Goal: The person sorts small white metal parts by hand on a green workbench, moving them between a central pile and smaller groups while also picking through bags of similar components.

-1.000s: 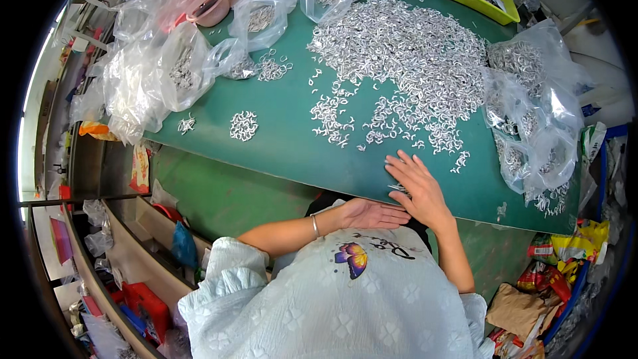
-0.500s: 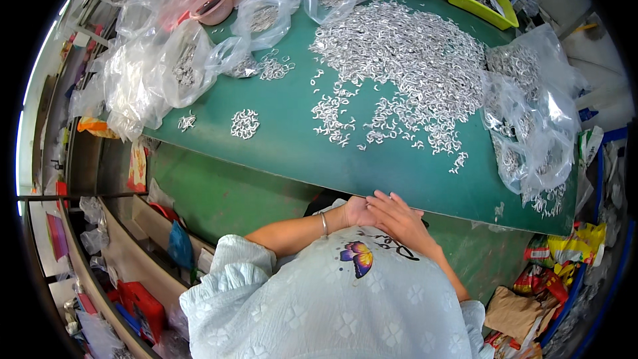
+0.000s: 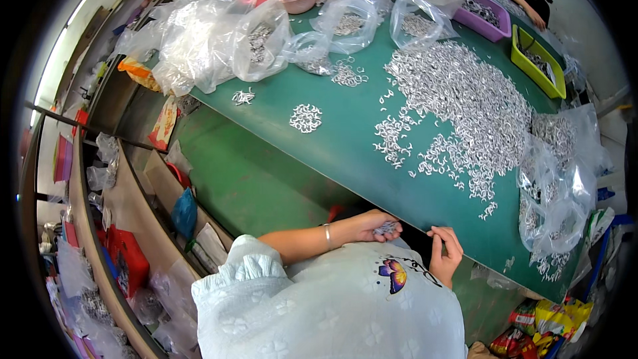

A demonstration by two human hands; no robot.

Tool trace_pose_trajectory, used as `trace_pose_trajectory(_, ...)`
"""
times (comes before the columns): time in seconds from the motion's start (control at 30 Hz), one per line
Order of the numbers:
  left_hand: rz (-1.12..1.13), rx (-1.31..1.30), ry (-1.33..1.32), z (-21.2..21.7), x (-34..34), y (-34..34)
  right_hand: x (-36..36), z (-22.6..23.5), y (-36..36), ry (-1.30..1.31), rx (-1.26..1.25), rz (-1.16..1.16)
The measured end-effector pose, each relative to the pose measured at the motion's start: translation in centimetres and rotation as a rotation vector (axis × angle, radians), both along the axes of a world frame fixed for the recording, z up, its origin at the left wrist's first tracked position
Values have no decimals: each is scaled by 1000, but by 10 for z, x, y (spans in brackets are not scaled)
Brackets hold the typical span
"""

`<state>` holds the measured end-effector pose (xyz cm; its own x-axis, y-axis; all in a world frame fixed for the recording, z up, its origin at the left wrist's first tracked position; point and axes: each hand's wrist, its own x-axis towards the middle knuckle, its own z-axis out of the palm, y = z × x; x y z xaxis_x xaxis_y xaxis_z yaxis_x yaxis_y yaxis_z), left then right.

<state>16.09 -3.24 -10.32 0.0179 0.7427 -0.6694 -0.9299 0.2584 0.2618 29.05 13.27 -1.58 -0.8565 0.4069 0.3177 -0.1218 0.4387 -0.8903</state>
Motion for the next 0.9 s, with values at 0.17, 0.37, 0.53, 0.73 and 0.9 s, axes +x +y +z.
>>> trace_pose_trajectory(0.17,114,-70,-15,47,-21,-47,-5,-2,6,-51,-109,6)
trace_pose_trajectory(0.37,553,199,-120,99,-76,-52,-27,3,7,-101,-194,76)
trace_pose_trajectory(0.53,824,275,-295,102,-133,-19,-33,7,19,-99,-43,25)
trace_pose_trajectory(0.73,1009,201,-207,129,-233,75,-35,-15,38,-29,147,-86)
trace_pose_trajectory(0.9,948,515,-166,124,-312,115,-35,-25,41,39,288,-48)
